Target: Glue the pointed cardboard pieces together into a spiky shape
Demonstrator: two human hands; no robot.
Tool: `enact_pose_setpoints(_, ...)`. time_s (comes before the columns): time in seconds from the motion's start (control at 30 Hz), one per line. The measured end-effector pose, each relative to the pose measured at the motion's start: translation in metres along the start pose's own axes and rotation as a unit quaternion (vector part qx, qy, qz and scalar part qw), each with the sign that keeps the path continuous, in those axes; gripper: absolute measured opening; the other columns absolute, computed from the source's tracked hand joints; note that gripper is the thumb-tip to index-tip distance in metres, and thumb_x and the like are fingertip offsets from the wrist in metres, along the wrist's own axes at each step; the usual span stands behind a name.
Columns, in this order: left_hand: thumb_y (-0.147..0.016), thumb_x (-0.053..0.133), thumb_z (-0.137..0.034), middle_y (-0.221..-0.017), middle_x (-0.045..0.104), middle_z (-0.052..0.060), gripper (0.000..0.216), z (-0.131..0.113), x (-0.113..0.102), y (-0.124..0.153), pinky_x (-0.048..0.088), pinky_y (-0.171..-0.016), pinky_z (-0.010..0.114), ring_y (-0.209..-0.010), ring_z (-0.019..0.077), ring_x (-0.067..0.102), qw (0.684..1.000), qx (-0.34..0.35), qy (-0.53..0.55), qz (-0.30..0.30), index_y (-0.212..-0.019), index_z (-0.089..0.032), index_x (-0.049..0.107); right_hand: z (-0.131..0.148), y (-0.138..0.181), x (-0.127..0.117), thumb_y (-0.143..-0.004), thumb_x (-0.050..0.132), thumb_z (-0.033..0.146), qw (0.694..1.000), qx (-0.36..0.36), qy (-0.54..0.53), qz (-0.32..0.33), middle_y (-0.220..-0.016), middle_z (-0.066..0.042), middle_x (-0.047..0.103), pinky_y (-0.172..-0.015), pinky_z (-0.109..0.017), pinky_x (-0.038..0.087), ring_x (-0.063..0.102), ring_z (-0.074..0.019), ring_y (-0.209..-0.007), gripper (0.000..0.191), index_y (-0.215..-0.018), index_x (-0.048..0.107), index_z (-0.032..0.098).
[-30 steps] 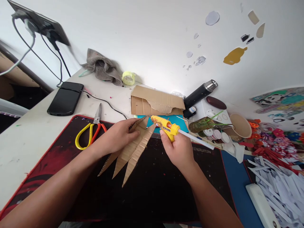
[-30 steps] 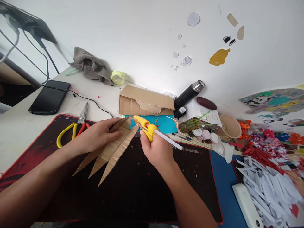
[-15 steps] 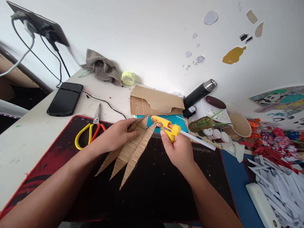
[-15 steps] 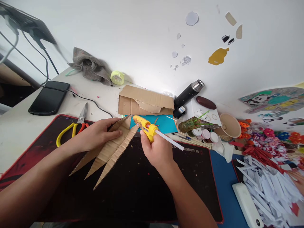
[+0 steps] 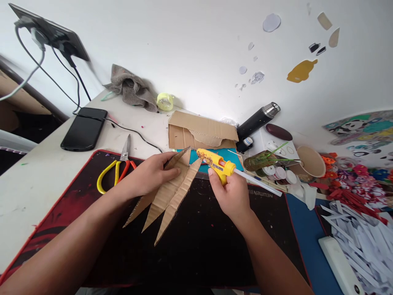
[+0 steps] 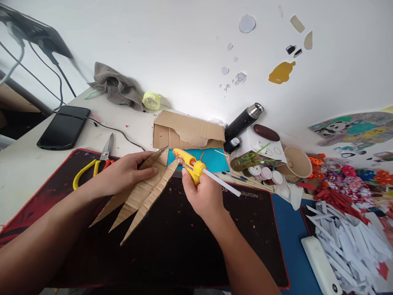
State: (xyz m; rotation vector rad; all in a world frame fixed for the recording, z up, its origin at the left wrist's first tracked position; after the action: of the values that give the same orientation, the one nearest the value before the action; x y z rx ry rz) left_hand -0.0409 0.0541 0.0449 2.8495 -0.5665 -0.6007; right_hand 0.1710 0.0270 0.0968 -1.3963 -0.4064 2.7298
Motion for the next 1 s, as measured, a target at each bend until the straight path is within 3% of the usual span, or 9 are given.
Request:
enact_pose_setpoints(0.13,-0.087,0.07,-0.049,-0.102,0.079,0.002,0.043,0.004,-0.002,-0.002,0.055,-0.078,0.033,-0.093,0.0279,0.071,1.0,-0.008,0.03,-0.005,-0.121,-0.023,0.075,-0.009,0.003,0.008,-0.097,0.062,0.051,0.993,0.05,-0.103,0.04,-0.05,0.003,0.043,-0.049,-0.028,0.033,0.041,-0.0117,-0.048,0.052,-0.059,0.04,0.024)
enact_pose_setpoints(0.23,-0.084,0.076,-0.049,-0.109,0.08,0.003,0.047,0.012,-0.008,-0.004,0.057,-0.079,0.034,-0.095,0.0286,0.073,0.994,-0.031,0.105,-0.017,-0.123,-0.023,0.075,-0.021,0.006,0.019,-0.1,0.061,0.059,0.949,0.122,-0.277,0.086,-0.05,0.004,0.048,-0.047,-0.027,0.038,0.046,-0.0116,-0.043,0.047,-0.072,0.059,0.021)
enact_pose_setpoints(0.33,-0.079,0.082,-0.047,-0.103,0.081,0.004,0.046,0.019,-0.03,-0.004,0.06,-0.075,0.033,-0.088,0.0274,0.075,0.969,-0.041,0.218,-0.107,-0.117,-0.023,0.076,-0.034,0.009,0.027,-0.098,0.064,0.063,0.884,0.171,-0.431,0.068,-0.051,0.007,0.049,-0.043,-0.025,0.037,0.047,-0.0108,-0.039,0.045,-0.096,0.069,0.018)
enact_pose_setpoints(0.43,-0.078,0.084,-0.042,-0.1,0.08,0.005,0.042,0.02,-0.054,0.002,0.062,-0.073,0.033,-0.082,0.0252,0.075,0.927,-0.013,0.306,-0.215,-0.114,-0.022,0.076,-0.047,0.019,0.045,-0.098,0.061,0.065,0.841,0.203,-0.498,0.061,-0.05,0.007,0.05,-0.04,-0.023,0.034,0.047,-0.01,-0.037,0.048,-0.099,0.069,0.018)
enact_pose_setpoints(0.53,-0.082,0.082,-0.042,-0.102,0.081,0.006,0.04,0.019,-0.061,0.005,0.063,-0.071,0.031,-0.081,0.0242,0.075,0.914,-0.001,0.331,-0.237,-0.117,-0.023,0.077,-0.052,0.037,0.077,-0.097,0.061,0.067,0.816,0.241,-0.511,0.121,-0.053,0.005,0.057,-0.039,-0.022,0.035,0.051,-0.0105,-0.035,0.051,-0.101,0.068,0.017)
enact_pose_setpoints(0.63,-0.085,0.081,-0.044,-0.105,0.081,0.005,0.039,0.019,-0.054,0.002,0.063,-0.073,0.03,-0.084,0.0233,0.075,0.92,-0.004,0.337,-0.202,-0.118,-0.024,0.077,-0.046,0.05,0.101,-0.096,0.06,0.072,0.81,0.254,-0.487,0.206,-0.053,0.004,0.059,-0.04,-0.022,0.037,0.056,-0.0123,-0.037,0.058,-0.099,0.069,0.015)
enact_pose_setpoints(0.87,-0.08,0.084,-0.038,-0.103,0.08,0.003,0.044,0.016,-0.047,0.0,0.061,-0.073,0.031,-0.083,0.0237,0.075,0.925,0.007,0.339,-0.172,-0.121,-0.023,0.076,-0.011,0.051,0.123,-0.097,0.05,0.08,0.78,0.218,-0.456,0.369,-0.054,0.002,0.061,-0.044,-0.023,0.038,0.058,-0.013,-0.038,0.068,-0.098,0.069,0.015)
enact_pose_setpoints(0.93,-0.081,0.083,-0.039,-0.103,0.08,0.003,0.046,0.013,-0.042,0.0,0.061,-0.073,0.033,-0.083,0.025,0.075,0.927,0.004,0.341,-0.156,-0.123,-0.023,0.075,-0.008,0.052,0.127,-0.094,0.051,0.083,0.785,0.218,-0.429,0.389,-0.057,0.002,0.063,-0.046,-0.024,0.041,0.06,-0.0142,-0.041,0.069,-0.096,0.067,0.016)
enact_pose_setpoints(1.0,-0.081,0.082,-0.041,-0.104,0.08,0.004,0.048,0.011,-0.035,-0.001,0.061,-0.073,0.034,-0.086,0.0263,0.075,0.93,0.002,0.343,-0.132,-0.124,-0.023,0.073,-0.009,0.05,0.128,-0.095,0.048,0.085,0.813,0.218,-0.382,0.383,-0.061,0.001,0.064,-0.048,-0.025,0.042,0.062,-0.0153,-0.045,0.069,-0.095,0.066,0.018)
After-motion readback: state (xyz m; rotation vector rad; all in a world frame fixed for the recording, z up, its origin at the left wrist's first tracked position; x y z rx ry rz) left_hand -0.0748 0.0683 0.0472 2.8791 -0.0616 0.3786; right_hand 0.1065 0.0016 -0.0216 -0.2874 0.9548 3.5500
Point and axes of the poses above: each hand's wrist, its own y-axis away from the middle knuckle, its own x-axis out of the palm, z = x × y, the point moved 8 cm from there along -y, towards the middle knuckle
